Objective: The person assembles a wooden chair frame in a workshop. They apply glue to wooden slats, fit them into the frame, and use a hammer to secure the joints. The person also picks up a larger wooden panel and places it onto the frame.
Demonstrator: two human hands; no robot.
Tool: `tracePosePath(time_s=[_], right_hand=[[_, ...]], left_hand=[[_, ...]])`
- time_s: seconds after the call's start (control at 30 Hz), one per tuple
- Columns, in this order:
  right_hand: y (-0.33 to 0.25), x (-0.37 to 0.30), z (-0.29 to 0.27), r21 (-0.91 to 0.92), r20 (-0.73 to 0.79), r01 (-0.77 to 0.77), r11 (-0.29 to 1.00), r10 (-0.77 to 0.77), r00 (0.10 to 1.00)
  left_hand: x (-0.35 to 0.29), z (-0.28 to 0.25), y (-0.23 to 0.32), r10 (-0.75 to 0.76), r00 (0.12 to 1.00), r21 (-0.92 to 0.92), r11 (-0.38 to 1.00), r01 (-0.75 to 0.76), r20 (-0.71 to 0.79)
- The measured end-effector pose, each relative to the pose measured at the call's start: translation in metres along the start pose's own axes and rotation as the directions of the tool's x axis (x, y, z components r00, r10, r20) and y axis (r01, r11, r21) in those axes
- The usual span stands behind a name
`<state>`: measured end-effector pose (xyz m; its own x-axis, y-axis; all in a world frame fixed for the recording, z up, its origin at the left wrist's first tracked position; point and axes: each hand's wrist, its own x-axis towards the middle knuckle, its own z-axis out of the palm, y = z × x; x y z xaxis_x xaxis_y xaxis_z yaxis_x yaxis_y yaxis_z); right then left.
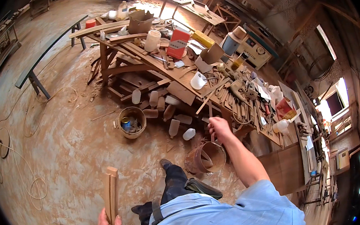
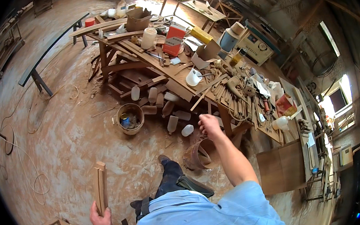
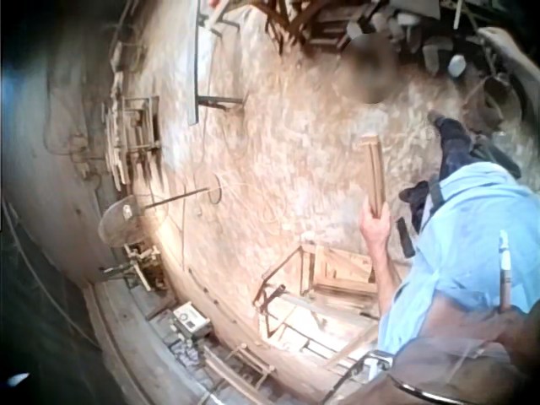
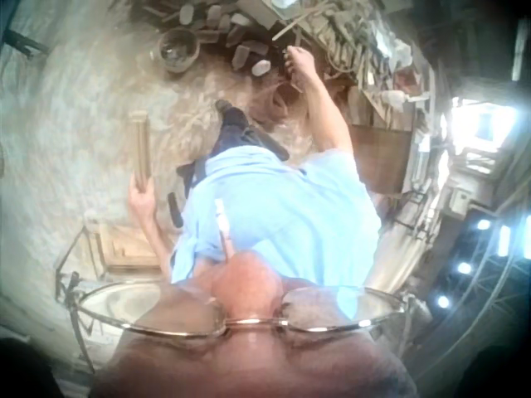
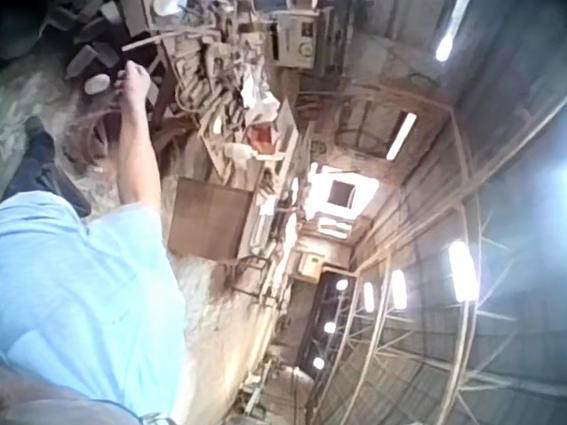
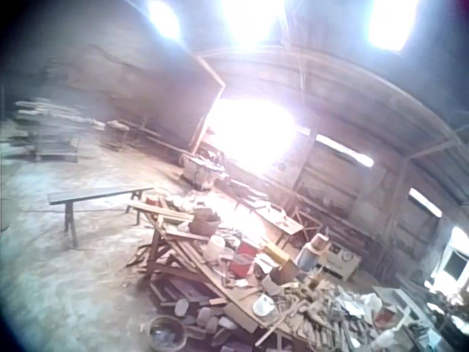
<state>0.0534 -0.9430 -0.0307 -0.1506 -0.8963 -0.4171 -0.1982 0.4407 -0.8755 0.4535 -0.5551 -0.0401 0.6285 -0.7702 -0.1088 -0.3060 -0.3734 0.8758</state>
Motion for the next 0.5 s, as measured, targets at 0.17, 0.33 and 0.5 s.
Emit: tracePosePath(time_s=[0.17, 0.33, 0.5], right_hand=[[-0.036, 0.140, -0.062, 0.220, -0.054, -0.056, 0.974, 0.069, 0.996], [-0.034, 0.295, -0.096, 0.479, 0.013, -0.122, 0.869, 0.132, 0.991], [-0.039, 0.378, -0.095, 0.547, 0.131, -0.234, 0.804, 0.194, 0.972]], left_hand=[[0.037, 0.088, 0.045, 0.028, 0.997, 0.056, 0.998, -0.032, 0.079], [0.074, 0.189, 0.105, -0.077, 0.991, 0.028, 0.997, 0.075, 0.109], [0.112, 0.263, 0.183, -0.053, 0.989, 0.102, 0.994, 0.039, 0.137]])
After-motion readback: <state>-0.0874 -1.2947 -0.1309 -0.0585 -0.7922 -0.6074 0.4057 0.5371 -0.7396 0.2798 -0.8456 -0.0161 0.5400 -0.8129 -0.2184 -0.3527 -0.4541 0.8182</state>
